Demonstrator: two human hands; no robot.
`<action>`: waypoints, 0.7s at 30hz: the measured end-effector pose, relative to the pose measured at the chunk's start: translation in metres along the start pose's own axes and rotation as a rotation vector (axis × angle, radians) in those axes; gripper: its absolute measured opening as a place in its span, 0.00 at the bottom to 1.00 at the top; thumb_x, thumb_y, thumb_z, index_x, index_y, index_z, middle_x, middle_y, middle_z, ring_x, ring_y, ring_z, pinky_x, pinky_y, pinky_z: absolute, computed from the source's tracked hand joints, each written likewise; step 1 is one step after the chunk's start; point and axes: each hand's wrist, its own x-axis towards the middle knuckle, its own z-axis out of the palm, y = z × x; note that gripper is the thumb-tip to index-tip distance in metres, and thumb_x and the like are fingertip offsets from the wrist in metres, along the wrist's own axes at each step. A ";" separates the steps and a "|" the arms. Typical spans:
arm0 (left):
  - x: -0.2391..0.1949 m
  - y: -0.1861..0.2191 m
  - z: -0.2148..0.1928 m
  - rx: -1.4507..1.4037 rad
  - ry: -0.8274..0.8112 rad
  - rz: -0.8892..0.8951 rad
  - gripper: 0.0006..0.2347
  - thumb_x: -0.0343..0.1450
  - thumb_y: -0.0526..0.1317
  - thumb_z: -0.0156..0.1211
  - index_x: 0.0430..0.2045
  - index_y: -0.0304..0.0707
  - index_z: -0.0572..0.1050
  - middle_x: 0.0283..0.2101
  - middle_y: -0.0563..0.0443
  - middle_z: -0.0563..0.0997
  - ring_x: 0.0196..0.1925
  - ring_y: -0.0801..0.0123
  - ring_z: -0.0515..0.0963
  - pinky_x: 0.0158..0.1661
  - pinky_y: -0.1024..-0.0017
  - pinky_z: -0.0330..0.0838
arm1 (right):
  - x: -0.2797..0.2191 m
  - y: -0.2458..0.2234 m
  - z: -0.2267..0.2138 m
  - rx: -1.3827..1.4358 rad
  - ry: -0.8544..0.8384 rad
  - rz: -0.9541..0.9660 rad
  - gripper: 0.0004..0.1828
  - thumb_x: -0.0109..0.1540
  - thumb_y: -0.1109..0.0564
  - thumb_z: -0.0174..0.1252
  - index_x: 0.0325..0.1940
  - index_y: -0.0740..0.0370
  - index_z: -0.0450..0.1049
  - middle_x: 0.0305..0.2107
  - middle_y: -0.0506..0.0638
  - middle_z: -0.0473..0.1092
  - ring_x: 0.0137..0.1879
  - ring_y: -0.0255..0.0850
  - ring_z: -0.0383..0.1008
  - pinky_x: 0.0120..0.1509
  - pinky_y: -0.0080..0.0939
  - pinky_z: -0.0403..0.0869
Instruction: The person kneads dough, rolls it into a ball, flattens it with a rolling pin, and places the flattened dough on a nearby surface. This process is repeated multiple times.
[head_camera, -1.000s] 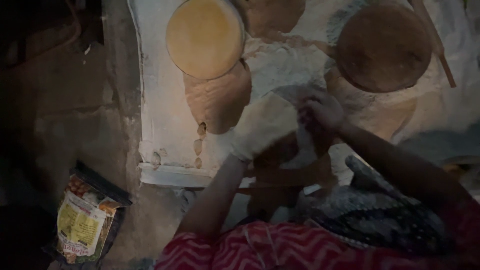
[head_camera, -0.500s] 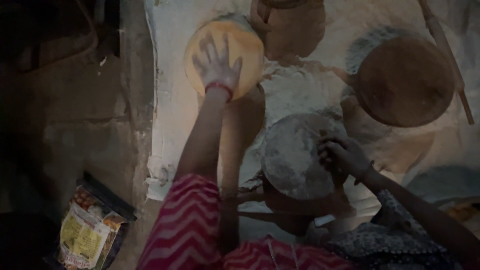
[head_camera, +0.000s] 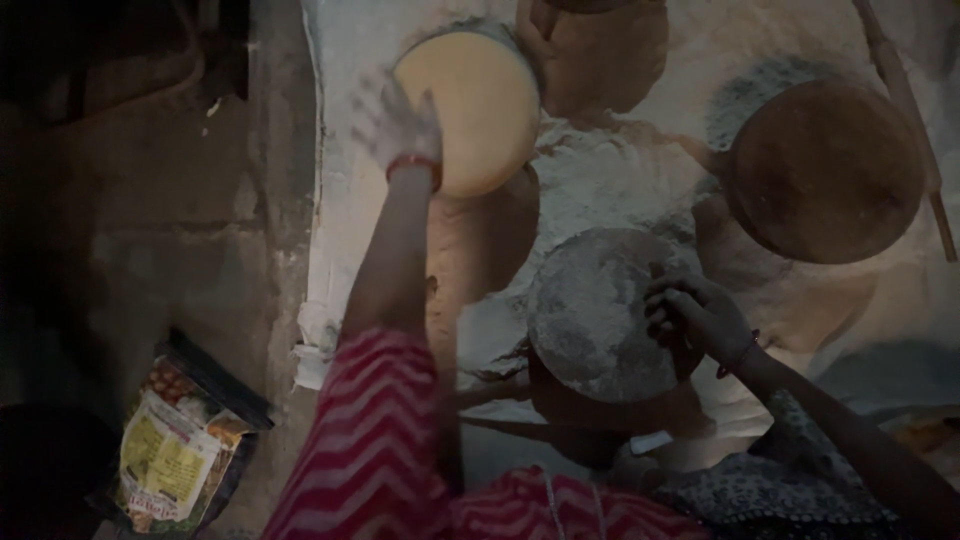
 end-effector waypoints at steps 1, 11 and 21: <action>-0.013 -0.013 0.007 0.000 0.035 0.002 0.33 0.78 0.60 0.42 0.76 0.44 0.46 0.79 0.40 0.46 0.80 0.42 0.46 0.71 0.37 0.43 | 0.000 -0.001 0.000 -0.015 -0.005 -0.003 0.15 0.70 0.60 0.46 0.53 0.73 0.72 0.38 0.55 0.74 0.39 0.39 0.76 0.44 0.41 0.77; -0.222 -0.199 0.111 0.203 0.092 0.485 0.19 0.77 0.40 0.54 0.65 0.38 0.67 0.78 0.37 0.61 0.78 0.45 0.62 0.75 0.55 0.58 | -0.012 0.006 0.008 -0.477 0.003 -0.158 0.15 0.71 0.54 0.49 0.53 0.66 0.75 0.41 0.55 0.77 0.47 0.44 0.80 0.53 0.44 0.77; -0.309 -0.255 0.070 -0.755 -0.034 -0.141 0.15 0.70 0.40 0.65 0.51 0.41 0.76 0.47 0.40 0.82 0.50 0.49 0.83 0.52 0.59 0.76 | -0.013 0.000 0.012 -0.535 0.023 -0.229 0.13 0.74 0.58 0.47 0.55 0.67 0.74 0.43 0.53 0.76 0.47 0.40 0.77 0.53 0.41 0.76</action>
